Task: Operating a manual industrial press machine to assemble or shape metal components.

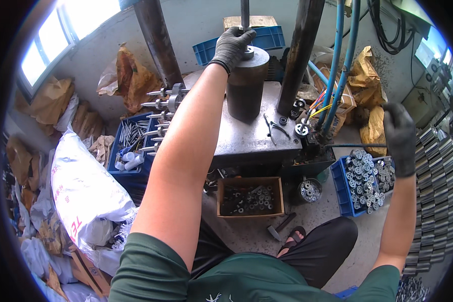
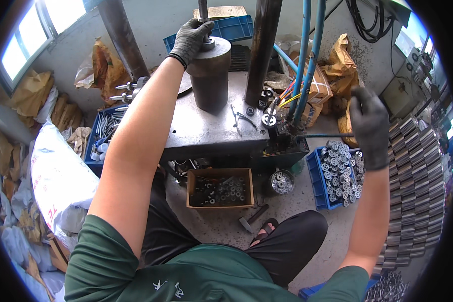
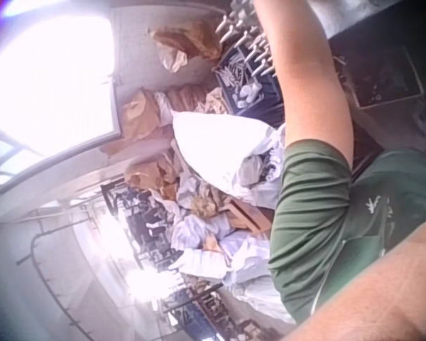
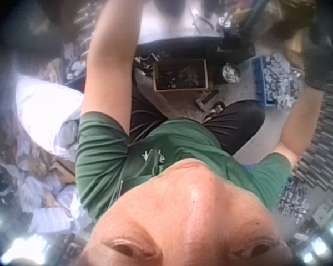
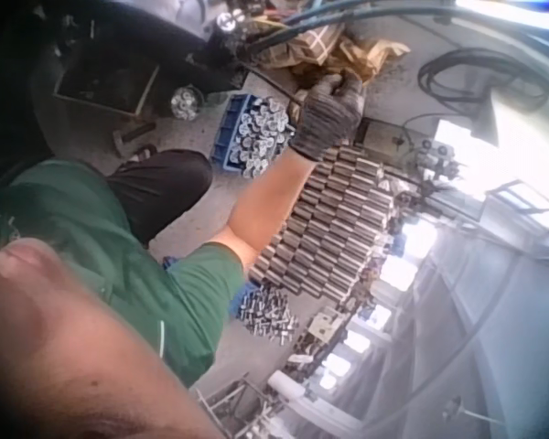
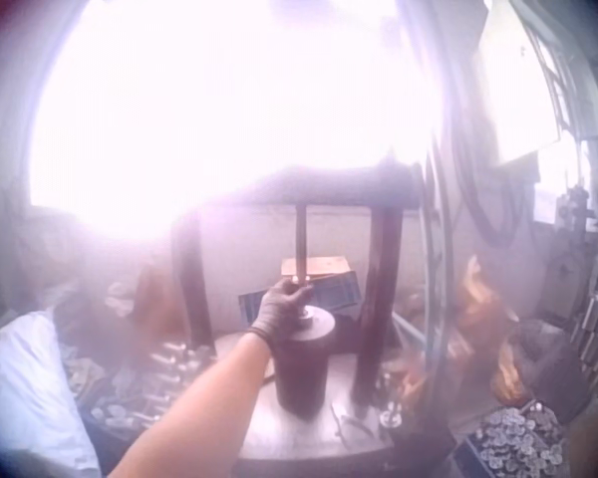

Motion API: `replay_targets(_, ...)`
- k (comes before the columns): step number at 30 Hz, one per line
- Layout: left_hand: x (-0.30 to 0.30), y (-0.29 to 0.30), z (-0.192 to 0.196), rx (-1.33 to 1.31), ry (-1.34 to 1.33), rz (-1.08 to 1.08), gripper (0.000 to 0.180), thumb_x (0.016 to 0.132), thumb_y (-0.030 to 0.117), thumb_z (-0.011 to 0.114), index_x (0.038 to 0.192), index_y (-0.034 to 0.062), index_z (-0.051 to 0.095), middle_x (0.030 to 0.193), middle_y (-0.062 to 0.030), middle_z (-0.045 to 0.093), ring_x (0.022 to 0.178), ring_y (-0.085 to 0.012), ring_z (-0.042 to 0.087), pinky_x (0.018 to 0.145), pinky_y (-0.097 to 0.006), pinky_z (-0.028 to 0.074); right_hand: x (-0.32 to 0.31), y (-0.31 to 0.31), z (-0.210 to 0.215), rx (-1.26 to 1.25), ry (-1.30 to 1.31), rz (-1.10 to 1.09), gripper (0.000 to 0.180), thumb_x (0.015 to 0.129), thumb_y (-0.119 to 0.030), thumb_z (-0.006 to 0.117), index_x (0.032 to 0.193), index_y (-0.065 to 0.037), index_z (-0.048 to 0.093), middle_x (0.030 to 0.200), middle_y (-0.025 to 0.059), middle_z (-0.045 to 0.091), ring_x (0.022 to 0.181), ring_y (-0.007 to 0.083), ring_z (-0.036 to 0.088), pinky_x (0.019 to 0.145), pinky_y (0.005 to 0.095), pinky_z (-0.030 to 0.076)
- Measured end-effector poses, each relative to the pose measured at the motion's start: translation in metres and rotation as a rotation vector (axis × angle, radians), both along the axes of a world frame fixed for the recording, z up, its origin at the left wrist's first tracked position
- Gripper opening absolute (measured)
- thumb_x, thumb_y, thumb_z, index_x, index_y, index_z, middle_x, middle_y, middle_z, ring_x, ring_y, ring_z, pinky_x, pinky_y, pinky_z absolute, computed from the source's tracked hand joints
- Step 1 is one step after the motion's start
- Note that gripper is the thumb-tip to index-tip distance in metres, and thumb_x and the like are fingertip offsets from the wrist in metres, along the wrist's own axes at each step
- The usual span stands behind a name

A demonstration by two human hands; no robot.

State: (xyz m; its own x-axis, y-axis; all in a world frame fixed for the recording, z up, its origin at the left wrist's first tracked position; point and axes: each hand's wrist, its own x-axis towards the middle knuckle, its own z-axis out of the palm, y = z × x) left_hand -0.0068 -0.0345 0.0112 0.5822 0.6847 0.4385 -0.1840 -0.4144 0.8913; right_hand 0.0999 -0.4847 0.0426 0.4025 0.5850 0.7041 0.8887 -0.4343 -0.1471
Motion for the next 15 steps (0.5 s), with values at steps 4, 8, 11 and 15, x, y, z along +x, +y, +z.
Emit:
replay_targets(4,-0.002,-0.005,0.004,-0.089,-0.077,-0.01,0.036,0.091,0.031,0.075,0.108,0.0008,0.068,0.093,-0.0083,0.069,0.078,-0.0145,0.065,0.065,-0.031,0.063,0.038,0.008,0.001,0.004,0.095,0.009,0.016,0.097,-0.009,0.06,0.106,0.002,0.067,0.095,0.0214,0.069,0.088,0.0341,0.07,0.08,0.0401,0.054)
replay_targets(8,0.005,0.031,-0.013,-0.097,-0.241,-0.022,0.034,0.095,0.034,0.064,0.106,0.0011,0.068,0.089,-0.0089,0.069,0.078,-0.0161,0.066,0.071,-0.033,0.058,-0.009,-0.015,-0.013,-0.098,0.189,0.041,0.017,0.095,-0.009,0.062,0.106,0.004,0.068,0.096,0.0206,0.071,0.087,0.0297,0.072,0.078,0.0381,0.055)
replay_targets(11,0.008,0.045,-0.019,-0.063,-0.252,0.024,0.038,0.098,0.037,0.057,0.106,0.0018,0.069,0.089,-0.0097,0.07,0.079,-0.018,0.066,0.075,-0.034,0.055,-0.062,-0.058,-0.031,-0.512,0.492,-0.127,0.028,0.087,-0.009,0.069,0.112,0.004,0.069,0.095,0.0224,0.072,0.086,0.0291,0.072,0.078,0.0379,0.057)
replay_targets(15,0.01,0.03,-0.017,0.048,-0.137,0.069,0.044,0.099,0.044,0.053,0.104,0.0029,0.07,0.09,-0.0117,0.072,0.081,-0.0201,0.067,0.078,-0.035,0.054,-0.114,-0.107,-0.093,-0.455,0.515,0.019,0.021,0.082,-0.008,0.067,0.102,-0.001,0.07,0.09,0.0182,0.07,0.081,0.0349,0.069,0.075,0.0413,0.056)
